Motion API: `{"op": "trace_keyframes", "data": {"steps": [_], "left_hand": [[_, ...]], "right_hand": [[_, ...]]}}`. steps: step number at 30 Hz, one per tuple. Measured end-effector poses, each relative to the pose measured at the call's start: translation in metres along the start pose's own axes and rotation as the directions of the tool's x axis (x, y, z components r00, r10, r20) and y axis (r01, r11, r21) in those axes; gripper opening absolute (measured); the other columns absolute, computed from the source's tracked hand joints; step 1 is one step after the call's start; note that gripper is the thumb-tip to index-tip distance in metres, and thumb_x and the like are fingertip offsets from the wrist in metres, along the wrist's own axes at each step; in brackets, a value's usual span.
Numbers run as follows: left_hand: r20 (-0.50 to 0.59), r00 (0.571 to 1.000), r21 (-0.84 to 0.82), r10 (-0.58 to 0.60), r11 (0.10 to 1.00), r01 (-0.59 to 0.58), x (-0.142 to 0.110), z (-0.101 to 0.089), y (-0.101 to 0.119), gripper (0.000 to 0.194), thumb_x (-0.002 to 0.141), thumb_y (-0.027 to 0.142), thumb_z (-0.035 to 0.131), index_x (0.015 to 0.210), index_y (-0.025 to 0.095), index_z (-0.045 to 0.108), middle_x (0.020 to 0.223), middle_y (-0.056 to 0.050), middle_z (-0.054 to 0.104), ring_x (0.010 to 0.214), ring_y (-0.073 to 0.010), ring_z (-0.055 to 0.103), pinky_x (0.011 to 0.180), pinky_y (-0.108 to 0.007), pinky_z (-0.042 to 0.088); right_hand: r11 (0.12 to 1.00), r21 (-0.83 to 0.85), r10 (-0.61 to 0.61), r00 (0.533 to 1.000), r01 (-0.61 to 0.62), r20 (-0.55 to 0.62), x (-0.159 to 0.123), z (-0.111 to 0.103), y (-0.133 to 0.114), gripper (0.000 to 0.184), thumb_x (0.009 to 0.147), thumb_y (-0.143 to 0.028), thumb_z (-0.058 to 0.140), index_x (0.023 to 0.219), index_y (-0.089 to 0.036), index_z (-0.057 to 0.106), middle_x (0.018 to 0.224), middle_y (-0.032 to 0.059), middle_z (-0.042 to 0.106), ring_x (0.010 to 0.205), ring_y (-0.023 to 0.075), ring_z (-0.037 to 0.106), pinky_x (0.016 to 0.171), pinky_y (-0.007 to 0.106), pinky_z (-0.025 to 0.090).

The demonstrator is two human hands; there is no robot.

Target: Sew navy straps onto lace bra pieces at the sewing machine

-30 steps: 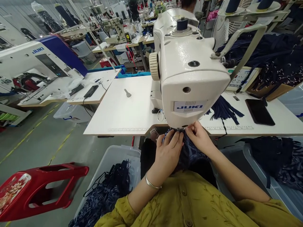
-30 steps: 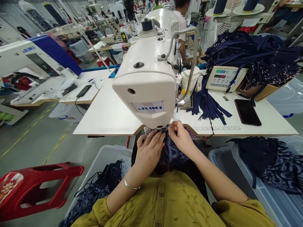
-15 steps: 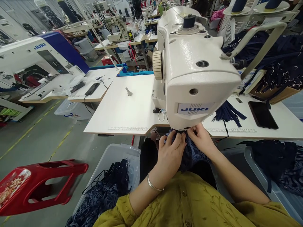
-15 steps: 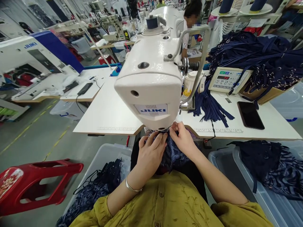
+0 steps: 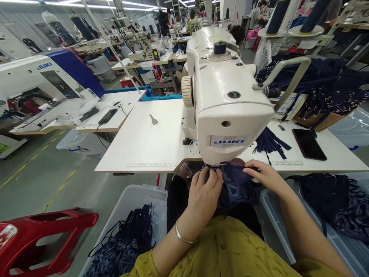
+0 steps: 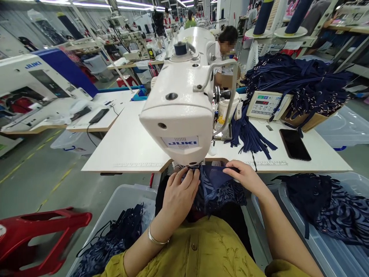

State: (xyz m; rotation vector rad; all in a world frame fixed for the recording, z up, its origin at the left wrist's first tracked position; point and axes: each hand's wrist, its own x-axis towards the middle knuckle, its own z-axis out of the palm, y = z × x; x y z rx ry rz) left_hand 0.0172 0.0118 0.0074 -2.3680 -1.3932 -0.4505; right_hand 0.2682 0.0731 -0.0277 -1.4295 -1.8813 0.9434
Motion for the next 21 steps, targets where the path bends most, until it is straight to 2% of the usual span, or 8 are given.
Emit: {"op": "trace_keyframes", "data": {"steps": [2,6,9,11,13,15,18,21], "left_hand": [[0.009,1.000,0.019,0.015,1.000,-0.016,-0.001,0.002,-0.001,0.037,0.090,0.019,0.056,0.127,0.014,0.054,0.115,-0.009,0.063,0.111,-0.0265,0.057,0.092,-0.041,0.045],[-0.004,1.000,0.050,0.019,0.999,-0.019,-0.001,0.002,0.000,0.036,0.091,0.021,0.055,0.127,0.013,0.055,0.114,-0.009,0.063,0.108,-0.0277,0.058,0.089,-0.041,0.047],[-0.003,1.000,0.014,0.014,1.000,-0.014,0.000,-0.003,0.003,0.041,0.096,0.038,0.048,0.126,0.012,0.056,0.113,-0.011,0.064,0.109,-0.0286,0.058,0.086,-0.040,0.048],[0.010,1.000,-0.029,0.015,0.999,-0.014,0.000,-0.007,0.005,0.061,0.092,0.059,0.040,0.126,0.011,0.056,0.113,-0.013,0.064,0.111,-0.0316,0.057,0.086,-0.042,0.049],[0.023,0.999,-0.061,0.022,0.998,-0.021,0.000,-0.010,0.007,0.081,0.084,0.075,0.034,0.126,0.009,0.056,0.115,-0.016,0.063,0.113,-0.0352,0.055,0.087,-0.045,0.049],[0.037,0.999,-0.073,0.023,0.997,-0.020,0.000,-0.011,0.010,0.090,0.079,0.081,0.033,0.125,0.007,0.056,0.116,-0.018,0.062,0.115,-0.0378,0.053,0.089,-0.047,0.048],[0.077,0.997,-0.069,0.010,0.998,-0.005,0.000,-0.011,0.015,0.081,0.084,0.072,0.041,0.129,0.006,0.053,0.119,-0.019,0.059,0.119,-0.0389,0.051,0.092,-0.048,0.047],[0.123,0.992,-0.075,-0.015,0.997,0.024,-0.001,-0.012,0.021,0.068,0.086,0.054,0.052,0.135,0.007,0.047,0.124,-0.018,0.057,0.123,-0.0383,0.048,0.097,-0.048,0.045]], "right_hand": [[0.999,-0.037,-0.001,0.999,0.000,-0.033,-0.007,-0.009,0.011,0.032,0.086,-0.054,0.057,0.083,-0.023,0.062,0.082,0.0028,0.064,0.078,0.0205,0.059,0.073,0.032,0.046],[0.988,-0.113,-0.119,0.982,0.103,-0.149,-0.017,-0.015,0.024,0.031,0.087,-0.053,0.056,0.083,-0.023,0.062,0.092,0.0070,0.060,0.091,0.0237,0.057,0.084,0.038,0.045],[0.980,-0.163,-0.149,0.962,0.113,-0.228,-0.022,-0.017,0.028,0.029,0.087,-0.052,0.056,0.088,-0.024,0.063,0.095,0.0081,0.058,0.098,0.0255,0.054,0.088,0.041,0.042],[0.981,-0.175,-0.130,0.961,0.088,-0.246,-0.026,-0.020,0.028,0.029,0.088,-0.052,0.054,0.091,-0.025,0.062,0.093,0.0072,0.058,0.095,0.0253,0.054,0.085,0.040,0.042],[0.983,-0.174,-0.101,0.963,0.058,-0.250,-0.030,-0.024,0.025,0.029,0.088,-0.053,0.054,0.093,-0.025,0.061,0.091,0.0063,0.060,0.093,0.0248,0.055,0.082,0.039,0.042],[0.985,-0.174,-0.048,0.965,0.002,-0.257,-0.036,-0.029,0.020,0.032,0.087,-0.055,0.054,0.092,-0.024,0.060,0.091,0.0053,0.062,0.089,0.0241,0.056,0.080,0.037,0.042],[0.978,-0.138,0.129,0.975,-0.155,-0.179,-0.044,-0.036,0.011,0.036,0.086,-0.059,0.053,0.085,-0.024,0.058,0.076,0.0018,0.061,0.072,0.0198,0.055,0.069,0.033,0.042],[0.963,0.061,0.263,0.965,-0.263,-0.003,-0.048,-0.038,0.005,0.038,0.086,-0.060,0.054,0.081,-0.022,0.058,0.066,0.0002,0.060,0.063,0.0163,0.054,0.063,0.030,0.042]]}}
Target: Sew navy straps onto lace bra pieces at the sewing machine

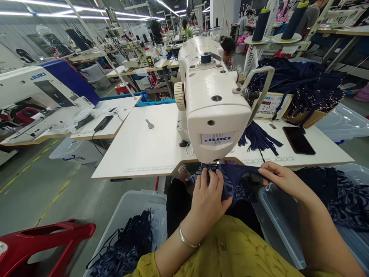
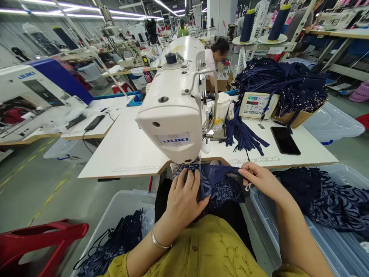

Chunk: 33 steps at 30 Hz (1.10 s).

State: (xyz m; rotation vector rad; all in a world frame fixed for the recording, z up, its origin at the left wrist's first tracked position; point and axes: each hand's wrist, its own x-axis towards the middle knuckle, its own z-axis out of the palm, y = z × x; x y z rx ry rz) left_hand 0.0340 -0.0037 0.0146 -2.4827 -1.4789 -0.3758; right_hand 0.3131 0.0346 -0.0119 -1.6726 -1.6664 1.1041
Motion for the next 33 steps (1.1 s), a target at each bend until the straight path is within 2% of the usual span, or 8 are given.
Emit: {"op": "trace_keyframes", "data": {"steps": [4,8,12,15,18,22,28,33], "left_hand": [[0.034,0.999,-0.041,-0.014,0.999,0.016,-0.004,-0.003,0.001,0.068,0.080,0.037,0.060,0.140,0.011,0.042,0.129,-0.015,0.055,0.126,-0.0366,0.046,0.100,-0.048,0.043],[-0.075,0.994,-0.006,-0.084,0.996,0.084,-0.017,0.003,-0.025,0.049,0.080,0.019,0.055,0.128,0.009,0.053,0.125,-0.017,0.058,0.119,-0.0323,0.052,0.099,-0.046,0.044],[-0.232,0.948,0.051,-0.218,0.970,0.236,-0.033,0.021,-0.067,0.040,0.086,0.009,0.045,0.124,0.009,0.056,0.122,-0.019,0.061,0.116,-0.0316,0.056,0.095,-0.047,0.047],[-0.248,0.930,0.063,-0.271,0.953,0.295,-0.039,0.032,-0.080,0.046,0.089,0.008,0.039,0.135,0.009,0.047,0.129,-0.023,0.056,0.121,-0.0328,0.053,0.092,-0.048,0.048],[-0.230,0.972,0.078,-0.048,0.995,0.068,-0.034,0.032,-0.068,0.052,0.091,0.006,0.039,0.142,0.011,0.039,0.139,-0.020,0.050,0.131,-0.0283,0.045,0.102,-0.043,0.043],[-0.102,0.968,0.031,0.232,0.973,-0.230,-0.018,0.021,-0.045,0.054,0.092,0.007,0.039,0.145,0.019,0.037,0.143,-0.007,0.050,0.136,-0.0193,0.040,0.112,-0.036,0.033],[-0.056,0.985,-0.101,0.164,0.980,-0.169,-0.004,0.013,-0.037,0.048,0.092,0.020,0.048,0.140,0.024,0.044,0.140,-0.006,0.052,0.134,-0.0237,0.042,0.110,-0.043,0.035],[-0.056,0.989,-0.098,0.139,0.985,-0.144,-0.002,0.014,-0.034,0.044,0.093,0.017,0.047,0.136,0.023,0.048,0.137,-0.006,0.055,0.131,-0.0239,0.044,0.106,-0.042,0.039]], "right_hand": [[0.935,0.356,0.027,0.998,-0.009,-0.048,0.005,0.010,-0.002,0.039,0.080,-0.058,0.063,0.074,-0.021,0.054,0.068,-0.0010,0.057,0.063,0.0133,0.052,0.058,0.025,0.042],[0.818,0.575,0.015,1.000,-0.008,-0.006,0.012,0.030,-0.021,0.036,0.075,-0.053,0.070,0.086,-0.023,0.053,0.066,-0.0040,0.053,0.055,0.0114,0.048,0.053,0.025,0.040],[0.836,0.536,-0.167,0.985,0.123,0.034,0.021,0.063,-0.053,0.035,0.079,-0.048,0.066,0.101,-0.024,0.053,0.081,0.0005,0.058,0.067,0.0139,0.054,0.061,0.027,0.045],[0.875,0.404,-0.281,0.959,0.266,-0.023,0.030,0.091,-0.070,0.033,0.084,-0.043,0.061,0.108,-0.024,0.052,0.088,0.0018,0.057,0.067,0.0132,0.050,0.062,0.028,0.044],[0.910,0.281,-0.295,0.952,0.306,-0.085,0.036,0.105,-0.077,0.031,0.085,-0.040,0.059,0.110,-0.023,0.050,0.082,-0.0003,0.053,0.061,0.0127,0.045,0.057,0.028,0.040],[0.909,0.311,-0.287,0.958,0.278,-0.017,0.038,0.102,-0.082,0.030,0.085,-0.039,0.059,0.109,-0.023,0.050,0.088,-0.0003,0.053,0.057,0.0105,0.041,0.054,0.027,0.039],[0.860,0.497,-0.178,0.980,0.111,0.088,0.031,0.090,-0.076,0.033,0.087,-0.046,0.055,0.111,-0.024,0.051,0.104,0.0035,0.053,0.068,0.0110,0.049,0.047,0.022,0.041],[0.916,0.331,-0.292,0.943,0.227,0.161,0.015,0.083,-0.056,0.046,0.084,-0.037,0.064,0.123,-0.024,0.045,0.117,0.0064,0.054,0.089,0.0155,0.059,0.080,0.031,0.052]]}}
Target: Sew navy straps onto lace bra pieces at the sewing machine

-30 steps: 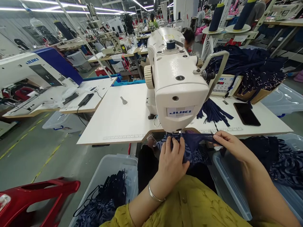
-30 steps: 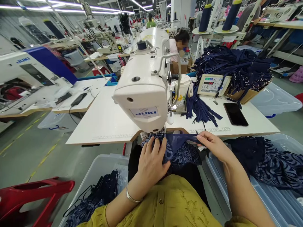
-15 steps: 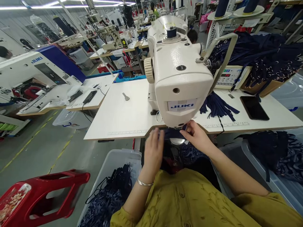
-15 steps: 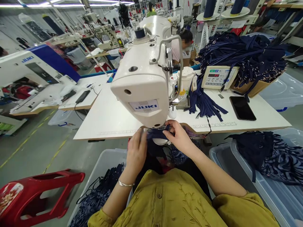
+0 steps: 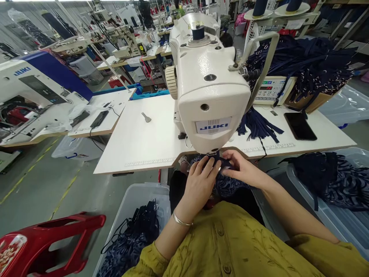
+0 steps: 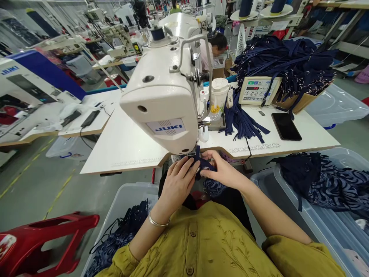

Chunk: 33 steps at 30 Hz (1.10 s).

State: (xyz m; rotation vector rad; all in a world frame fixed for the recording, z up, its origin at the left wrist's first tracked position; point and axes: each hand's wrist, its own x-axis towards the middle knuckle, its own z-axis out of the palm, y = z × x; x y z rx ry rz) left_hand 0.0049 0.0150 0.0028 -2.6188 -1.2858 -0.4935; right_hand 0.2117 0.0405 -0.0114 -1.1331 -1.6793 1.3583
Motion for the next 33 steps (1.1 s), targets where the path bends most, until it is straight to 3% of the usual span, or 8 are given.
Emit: {"op": "trace_keyframes", "data": {"steps": [4,7,9,13,20,27,33], "left_hand": [[-0.013,1.000,-0.033,-0.024,0.999,0.024,0.001,0.000,0.002,0.042,0.094,0.019,0.048,0.135,0.023,0.049,0.133,-0.008,0.057,0.129,-0.0235,0.045,0.105,-0.041,0.039],[-0.029,0.999,-0.028,-0.034,0.999,0.033,0.002,0.001,0.003,0.041,0.094,0.021,0.049,0.135,0.025,0.050,0.129,-0.008,0.060,0.128,-0.0245,0.047,0.103,-0.043,0.037],[-0.041,0.998,-0.014,-0.042,0.999,0.042,0.001,0.001,0.003,0.041,0.095,0.021,0.049,0.135,0.025,0.050,0.129,-0.008,0.060,0.128,-0.0248,0.047,0.101,-0.043,0.036],[-0.041,0.998,-0.004,-0.051,0.999,0.050,-0.001,0.001,0.003,0.038,0.096,0.023,0.048,0.134,0.027,0.050,0.130,-0.007,0.060,0.129,-0.0236,0.047,0.099,-0.042,0.035],[-0.066,0.997,0.057,-0.049,0.997,0.052,-0.011,0.006,0.002,0.044,0.095,0.020,0.049,0.138,0.026,0.046,0.132,-0.009,0.059,0.131,-0.0239,0.046,0.100,-0.041,0.036],[-0.146,0.986,-0.033,-0.077,0.997,0.073,-0.017,0.018,-0.001,0.040,0.094,0.012,0.045,0.133,0.017,0.050,0.132,-0.014,0.058,0.134,-0.0217,0.044,0.104,-0.039,0.036],[-0.092,0.994,0.037,-0.052,0.998,0.056,-0.019,0.016,-0.001,0.045,0.095,0.011,0.043,0.138,0.024,0.046,0.136,-0.008,0.057,0.135,-0.0208,0.043,0.104,-0.040,0.034]], "right_hand": [[0.995,-0.099,-0.008,0.997,0.016,0.079,-0.010,-0.009,0.004,0.032,0.095,-0.036,0.045,0.125,-0.024,0.048,0.103,0.0052,0.064,0.095,0.0193,0.063,0.089,0.037,0.051],[0.998,-0.046,-0.045,0.989,0.052,0.143,-0.004,-0.012,0.003,0.039,0.093,-0.042,0.049,0.128,-0.024,0.048,0.119,0.0075,0.060,0.109,0.0212,0.059,0.092,0.036,0.050],[0.999,0.008,-0.049,0.993,0.048,0.105,0.005,-0.011,0.003,0.040,0.092,-0.046,0.050,0.125,-0.024,0.049,0.121,0.0077,0.059,0.108,0.0205,0.058,0.087,0.034,0.052],[0.999,-0.003,-0.040,0.997,0.040,-0.065,0.024,-0.003,0.002,0.029,0.091,-0.045,0.051,0.109,-0.022,0.052,0.088,0.0016,0.060,0.080,0.0159,0.058,0.072,0.030,0.050],[0.975,-0.183,-0.150,0.981,0.126,-0.122,0.029,-0.002,-0.004,0.026,0.092,-0.045,0.050,0.105,-0.022,0.051,0.098,0.0056,0.060,0.091,0.0206,0.058,0.081,0.034,0.048],[0.932,-0.318,-0.183,0.983,0.173,-0.002,0.030,-0.003,-0.004,0.030,0.096,-0.043,0.042,0.115,-0.022,0.053,0.083,0.0030,0.057,0.078,0.0197,0.056,0.072,0.033,0.048],[0.905,-0.352,-0.237,0.970,0.241,0.053,0.034,-0.009,-0.006,0.030,0.096,-0.039,0.039,0.103,-0.022,0.063,0.095,0.0079,0.064,0.099,0.0246,0.059,0.090,0.040,0.047]]}}
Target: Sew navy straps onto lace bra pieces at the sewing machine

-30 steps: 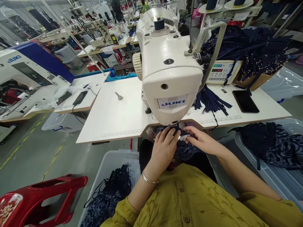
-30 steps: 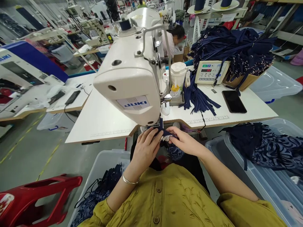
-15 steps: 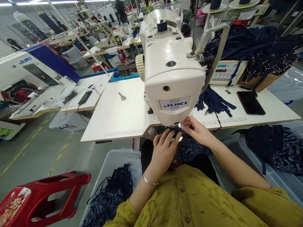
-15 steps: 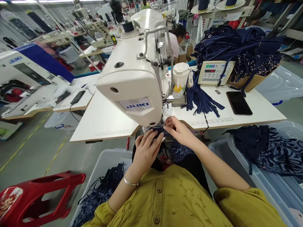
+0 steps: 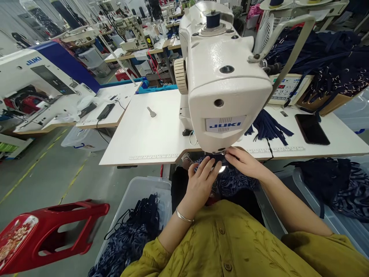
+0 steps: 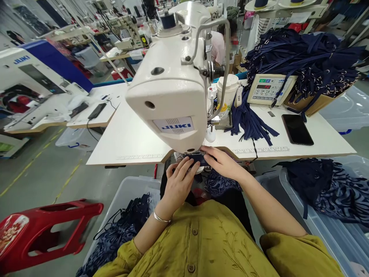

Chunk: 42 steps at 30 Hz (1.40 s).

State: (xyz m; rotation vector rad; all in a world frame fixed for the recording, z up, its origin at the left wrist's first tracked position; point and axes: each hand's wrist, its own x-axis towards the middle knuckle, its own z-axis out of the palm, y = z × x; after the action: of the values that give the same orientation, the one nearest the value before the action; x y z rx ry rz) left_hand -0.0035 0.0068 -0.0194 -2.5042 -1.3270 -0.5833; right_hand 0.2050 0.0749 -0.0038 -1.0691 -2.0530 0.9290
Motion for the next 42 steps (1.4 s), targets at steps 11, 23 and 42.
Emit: {"op": "trace_keyframes", "data": {"steps": [11,23,42], "left_hand": [[0.008,0.999,0.081,-0.049,0.996,0.048,0.0014,-0.0037,0.0065,0.044,0.097,0.016,0.044,0.139,0.025,0.046,0.138,-0.006,0.056,0.134,-0.0200,0.043,0.102,-0.038,0.031],[0.015,0.997,0.082,-0.074,0.994,0.072,0.0027,-0.0033,0.0070,0.042,0.097,0.018,0.045,0.139,0.026,0.046,0.138,-0.004,0.055,0.134,-0.0185,0.043,0.102,-0.038,0.030],[0.037,0.997,0.044,-0.073,0.996,0.071,0.0000,-0.0013,0.0062,0.047,0.095,0.015,0.047,0.141,0.024,0.043,0.139,-0.006,0.054,0.136,-0.0207,0.040,0.102,-0.039,0.031]], "right_hand": [[0.997,-0.071,-0.037,0.999,0.036,-0.007,0.0061,-0.0005,-0.0063,0.030,0.096,-0.033,0.039,0.102,-0.023,0.066,0.096,0.0087,0.066,0.093,0.0257,0.060,0.085,0.040,0.048],[0.989,-0.142,-0.055,0.998,0.050,-0.029,0.0045,0.0011,-0.0063,0.022,0.097,-0.027,0.039,0.093,-0.022,0.061,0.098,0.0061,0.064,0.096,0.0223,0.057,0.084,0.035,0.045],[0.986,-0.163,-0.043,0.997,0.034,-0.056,0.0031,0.0071,-0.0065,0.025,0.098,-0.028,0.038,0.087,-0.022,0.059,0.089,0.0069,0.060,0.098,0.0234,0.058,0.087,0.037,0.047]]}}
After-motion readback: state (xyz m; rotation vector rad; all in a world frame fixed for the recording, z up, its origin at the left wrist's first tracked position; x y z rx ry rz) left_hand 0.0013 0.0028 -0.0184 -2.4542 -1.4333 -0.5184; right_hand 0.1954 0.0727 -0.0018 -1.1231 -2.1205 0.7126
